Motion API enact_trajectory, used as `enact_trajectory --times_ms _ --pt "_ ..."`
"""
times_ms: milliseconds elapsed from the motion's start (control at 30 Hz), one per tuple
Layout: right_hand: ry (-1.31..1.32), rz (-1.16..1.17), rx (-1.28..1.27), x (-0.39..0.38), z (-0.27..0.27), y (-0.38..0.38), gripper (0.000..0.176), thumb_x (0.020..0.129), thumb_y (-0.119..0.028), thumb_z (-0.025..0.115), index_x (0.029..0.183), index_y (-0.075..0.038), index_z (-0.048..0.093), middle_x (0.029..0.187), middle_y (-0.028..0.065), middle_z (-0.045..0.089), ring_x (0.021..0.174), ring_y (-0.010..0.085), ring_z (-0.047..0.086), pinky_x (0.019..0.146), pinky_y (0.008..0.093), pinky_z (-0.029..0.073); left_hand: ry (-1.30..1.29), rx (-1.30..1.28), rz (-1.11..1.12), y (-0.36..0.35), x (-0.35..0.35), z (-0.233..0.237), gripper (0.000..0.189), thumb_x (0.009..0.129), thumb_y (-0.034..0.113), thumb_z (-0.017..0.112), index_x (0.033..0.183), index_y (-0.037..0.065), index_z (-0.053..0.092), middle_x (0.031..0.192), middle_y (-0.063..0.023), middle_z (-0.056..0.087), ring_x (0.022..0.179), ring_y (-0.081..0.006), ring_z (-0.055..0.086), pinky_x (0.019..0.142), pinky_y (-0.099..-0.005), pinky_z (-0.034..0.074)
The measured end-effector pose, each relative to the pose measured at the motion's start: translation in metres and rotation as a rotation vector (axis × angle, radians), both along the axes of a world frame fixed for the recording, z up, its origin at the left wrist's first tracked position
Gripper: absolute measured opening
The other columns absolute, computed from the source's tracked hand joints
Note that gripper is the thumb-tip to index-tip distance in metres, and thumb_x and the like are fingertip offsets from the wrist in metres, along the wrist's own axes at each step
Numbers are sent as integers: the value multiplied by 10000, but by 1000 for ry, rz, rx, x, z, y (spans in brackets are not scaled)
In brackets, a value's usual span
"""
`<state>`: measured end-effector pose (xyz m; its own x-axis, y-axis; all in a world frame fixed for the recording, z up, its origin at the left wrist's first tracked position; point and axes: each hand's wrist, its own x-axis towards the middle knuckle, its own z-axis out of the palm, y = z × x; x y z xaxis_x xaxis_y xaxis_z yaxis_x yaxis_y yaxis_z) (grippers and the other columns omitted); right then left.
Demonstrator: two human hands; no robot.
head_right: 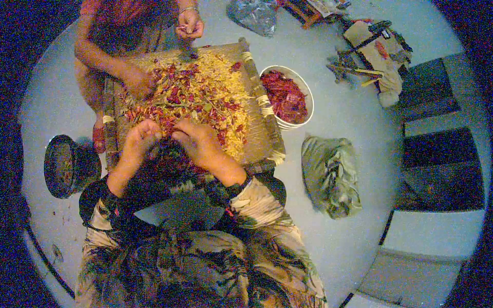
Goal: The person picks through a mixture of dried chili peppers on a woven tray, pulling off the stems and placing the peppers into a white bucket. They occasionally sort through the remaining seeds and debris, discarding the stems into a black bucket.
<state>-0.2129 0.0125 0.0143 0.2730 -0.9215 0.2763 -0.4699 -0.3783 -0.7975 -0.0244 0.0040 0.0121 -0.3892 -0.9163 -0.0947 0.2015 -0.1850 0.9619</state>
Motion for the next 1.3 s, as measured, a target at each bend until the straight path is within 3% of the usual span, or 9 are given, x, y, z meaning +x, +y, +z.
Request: enact_trajectory --times_ms 267,367,400,433,533,633,1000,1200,1300 --pt "-229 -436 35 -78 -1 -35 178 880 -157 538 887 8 605 756 36 624 687 124 569 659 253 458 312 80 157 3 16 39 108 858 155 546 850 60 496 715 -13 513 488 -68 423 424 -210 353" --pt "-249 -615 16 -192 -32 -80 186 880 -178 535 853 -5 597 721 51 611 610 132 565 551 250 448 339 142 157 4 21 45 81 870 129 537 853 60 498 813 -48 570 578 -86 504 542 -223 461" --pt "-320 -807 114 -179 5 -69 261 829 -245 581 768 5 619 694 105 631 638 209 575 618 348 449 334 147 178 3 21 44 78 870 124 538 853 60 497 810 -48 570 588 -87 512 564 -237 477" --pt "-259 -897 -61 -253 -54 -99 327 817 -277 586 850 46 624 800 163 647 706 257 598 663 376 458 330 150 200 1 21 43 75 869 120 539 853 61 497 808 -48 570 598 -88 520 585 -251 493" --pt "101 -1047 8 -281 -42 -98 337 830 -269 574 953 42 620 861 155 653 743 253 601 687 377 467 318 147 263 -3 23 34 67 867 104 538 846 61 492 795 -46 566 611 -92 534 635 -282 525" --pt "16 -934 -14 -256 -35 -89 258 843 -221 606 932 21 610 804 71 629 656 127 547 576 253 444 301 140 303 -7 24 30 56 859 86 540 873 49 501 785 -45 563 623 -98 546 650 -293 535" --pt "274 423 700 -78 -52 -33 260 817 -128 611 1067 -58 600 931 83 648 842 175 600 764 315 473 427 227 308 -12 29 17 181 890 80 433 1008 -22 525 800 -49 552 659 -117 557 664 -319 541" --pt "381 409 210 -26 -89 -33 514 825 -91 568 1312 -91 403 1217 164 525 1105 286 512 950 344 382 374 182 140 -17 34 -4 176 892 139 467 979 2 535 771 -32 538 633 -105 524 641 -295 524" --pt "318 237 285 -41 -110 -64 551 815 -115 570 1327 -73 371 1311 179 441 1224 302 408 1016 356 321 332 189 164 -14 31 -3 180 886 195 505 961 35 537 757 -7 522 617 -92 491 627 -268 499"
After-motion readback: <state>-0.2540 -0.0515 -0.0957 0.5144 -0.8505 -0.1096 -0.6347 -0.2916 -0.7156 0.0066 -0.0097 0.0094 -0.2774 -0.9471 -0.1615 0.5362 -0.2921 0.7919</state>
